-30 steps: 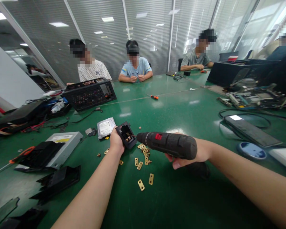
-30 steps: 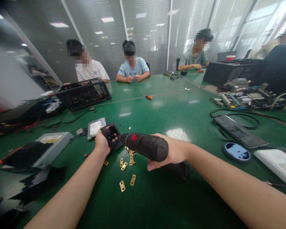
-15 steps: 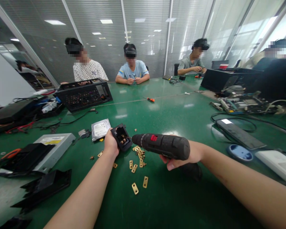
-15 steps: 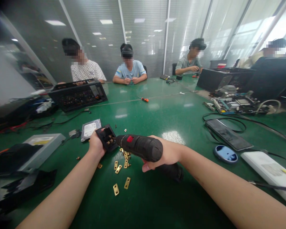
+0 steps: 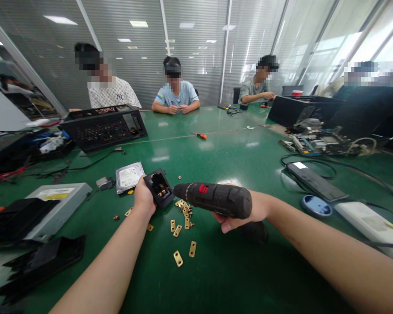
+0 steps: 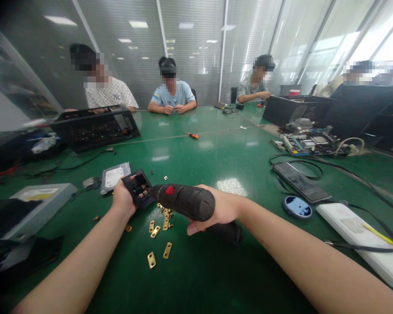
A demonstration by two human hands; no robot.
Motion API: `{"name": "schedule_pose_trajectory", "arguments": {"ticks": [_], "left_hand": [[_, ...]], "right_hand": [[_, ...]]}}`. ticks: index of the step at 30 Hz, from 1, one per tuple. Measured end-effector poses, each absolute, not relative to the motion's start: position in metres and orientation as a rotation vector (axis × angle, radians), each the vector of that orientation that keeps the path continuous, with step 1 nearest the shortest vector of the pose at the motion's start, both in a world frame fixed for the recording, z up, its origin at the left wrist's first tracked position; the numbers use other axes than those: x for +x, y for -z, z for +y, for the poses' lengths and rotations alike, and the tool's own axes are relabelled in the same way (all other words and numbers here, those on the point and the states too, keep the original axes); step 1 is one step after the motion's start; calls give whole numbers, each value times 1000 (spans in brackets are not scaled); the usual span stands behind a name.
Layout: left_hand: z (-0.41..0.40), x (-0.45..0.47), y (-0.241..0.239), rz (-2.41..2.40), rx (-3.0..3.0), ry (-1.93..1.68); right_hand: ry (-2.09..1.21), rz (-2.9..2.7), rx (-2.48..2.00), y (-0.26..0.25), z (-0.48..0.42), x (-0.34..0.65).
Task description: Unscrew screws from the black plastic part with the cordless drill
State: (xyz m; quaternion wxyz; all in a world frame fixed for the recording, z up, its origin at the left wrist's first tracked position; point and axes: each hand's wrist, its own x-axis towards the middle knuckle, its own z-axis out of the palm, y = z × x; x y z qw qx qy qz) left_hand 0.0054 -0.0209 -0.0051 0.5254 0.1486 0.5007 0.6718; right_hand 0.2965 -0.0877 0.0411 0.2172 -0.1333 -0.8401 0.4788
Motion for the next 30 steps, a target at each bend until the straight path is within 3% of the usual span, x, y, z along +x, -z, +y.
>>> {"name": "schedule_pose_trajectory", "arguments": {"ticks": [30], "left_hand": [[-18,5,13,1153,371,-1620]], "right_hand": [[-1376,-2318,-467,-53,-98,301]]}}
